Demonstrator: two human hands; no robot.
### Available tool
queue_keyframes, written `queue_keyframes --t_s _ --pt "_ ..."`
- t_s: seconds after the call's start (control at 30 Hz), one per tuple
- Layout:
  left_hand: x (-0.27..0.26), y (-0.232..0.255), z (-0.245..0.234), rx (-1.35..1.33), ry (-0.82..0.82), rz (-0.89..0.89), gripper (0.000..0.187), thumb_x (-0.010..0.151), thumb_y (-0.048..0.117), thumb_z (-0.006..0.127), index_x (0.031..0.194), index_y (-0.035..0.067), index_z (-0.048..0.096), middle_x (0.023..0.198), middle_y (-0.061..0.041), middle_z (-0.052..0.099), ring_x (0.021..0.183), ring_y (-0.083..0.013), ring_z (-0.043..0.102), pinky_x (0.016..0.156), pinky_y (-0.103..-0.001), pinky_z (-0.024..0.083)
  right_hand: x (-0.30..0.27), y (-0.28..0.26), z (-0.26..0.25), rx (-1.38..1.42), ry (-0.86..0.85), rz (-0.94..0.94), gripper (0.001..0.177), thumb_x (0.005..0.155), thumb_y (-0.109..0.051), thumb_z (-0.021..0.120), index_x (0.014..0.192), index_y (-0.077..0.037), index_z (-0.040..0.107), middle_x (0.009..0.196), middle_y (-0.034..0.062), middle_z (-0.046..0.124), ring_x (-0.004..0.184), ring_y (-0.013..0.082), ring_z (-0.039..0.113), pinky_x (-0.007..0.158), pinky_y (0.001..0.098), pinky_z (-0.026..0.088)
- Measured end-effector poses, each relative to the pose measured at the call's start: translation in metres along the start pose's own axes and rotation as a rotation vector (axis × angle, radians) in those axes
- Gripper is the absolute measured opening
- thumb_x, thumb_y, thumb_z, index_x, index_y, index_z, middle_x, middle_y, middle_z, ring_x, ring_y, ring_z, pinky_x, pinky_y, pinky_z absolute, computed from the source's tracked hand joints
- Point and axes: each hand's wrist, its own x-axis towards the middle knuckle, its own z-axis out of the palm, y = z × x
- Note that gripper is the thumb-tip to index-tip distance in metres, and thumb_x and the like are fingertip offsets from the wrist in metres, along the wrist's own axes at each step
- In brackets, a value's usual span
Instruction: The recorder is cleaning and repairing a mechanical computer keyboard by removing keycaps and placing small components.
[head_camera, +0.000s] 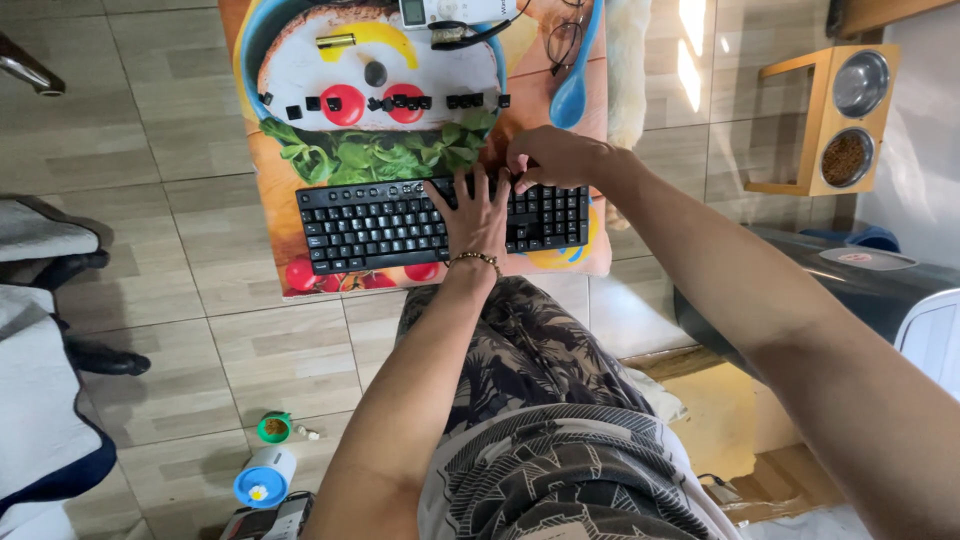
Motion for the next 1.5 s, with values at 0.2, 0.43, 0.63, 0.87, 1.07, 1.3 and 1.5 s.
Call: queue_keyframes --t_s 0.2,0.43,0.63,0.87,1.07,1.3,1.5 --pt "0.004 -0.004 -0.005 -0.036 -0.186 0.021 0.116 0.066 0.022 0.091 0.159 0.028 0.022 0.163 -0.012 0.026 0.151 -0.0383 0.020 0.111 -0.085 0.001 -0.032 0.018 -0.004 0.226 0.414 0.001 0.036 0.087 -0.025 0.087 0.114 -0.009 0.069 0.103 0.0136 0.073 0.100 0.0345 0.069 0.091 0.0433 0.057" --pt "0.011 -0.018 0.006 -0.091 -0.113 0.119 0.139 0.040 0.041 0.099 0.157 0.025 0.025 0.154 -0.016 0.035 0.139 -0.0442 0.033 0.109 -0.083 0.010 -0.030 0.003 -0.015 0.173 0.814 -0.153 0.021 0.088 -0.002 0.084 0.107 0.002 0.075 0.098 0.0077 0.073 0.081 0.0180 0.067 0.075 0.0310 0.056" --pt "0.011 -0.015 -0.001 -0.083 -0.141 0.109 0.132 0.045 0.034 0.095 0.157 0.024 0.027 0.156 -0.017 0.033 0.141 -0.0446 0.031 0.108 -0.085 0.010 0.011 0.015 -0.029 -0.064 0.673 -0.243 0.024 0.084 0.000 0.083 0.107 0.001 0.076 0.093 0.0141 0.073 0.076 0.0274 0.066 0.072 0.0390 0.053" --pt "0.012 -0.014 -0.004 -0.088 -0.177 0.087 0.142 0.038 0.047 0.100 0.157 0.026 0.025 0.159 -0.017 0.030 0.143 -0.0436 0.027 0.108 -0.085 0.009 0.029 0.022 -0.026 -0.035 0.641 -0.227 0.026 0.081 0.004 0.081 0.106 0.000 0.078 0.094 0.0102 0.077 0.077 0.0234 0.068 0.071 0.0364 0.054" --pt "0.010 -0.015 -0.004 -0.118 -0.149 0.089 0.133 0.042 0.040 0.097 0.155 0.024 0.028 0.156 -0.018 0.032 0.142 -0.0443 0.028 0.107 -0.087 0.009 0.030 0.023 -0.024 0.032 0.645 -0.142 0.027 0.080 0.004 0.080 0.107 0.002 0.077 0.096 0.0127 0.077 0.080 0.0248 0.072 0.073 0.0364 0.056" --pt "0.010 -0.014 -0.002 -0.149 -0.127 0.073 0.125 0.045 0.023 0.094 0.154 0.025 0.032 0.156 -0.017 0.033 0.143 -0.0434 0.028 0.108 -0.086 0.008 0.036 0.020 -0.024 -0.079 0.671 -0.130 0.045 0.081 -0.009 0.089 0.122 -0.001 0.070 0.104 0.0113 0.067 0.087 0.0260 0.067 0.076 0.0394 0.055" --pt "0.010 -0.014 -0.002 -0.124 -0.131 0.076 0.139 0.039 0.049 0.099 0.156 0.025 0.028 0.154 -0.016 0.035 0.142 -0.0429 0.030 0.107 -0.086 0.011 0.048 0.017 -0.021 -0.350 0.652 -0.214 0.053 0.088 -0.011 0.082 0.139 -0.011 0.067 0.123 0.0125 0.062 0.109 0.0339 0.060 0.095 0.0450 0.050"
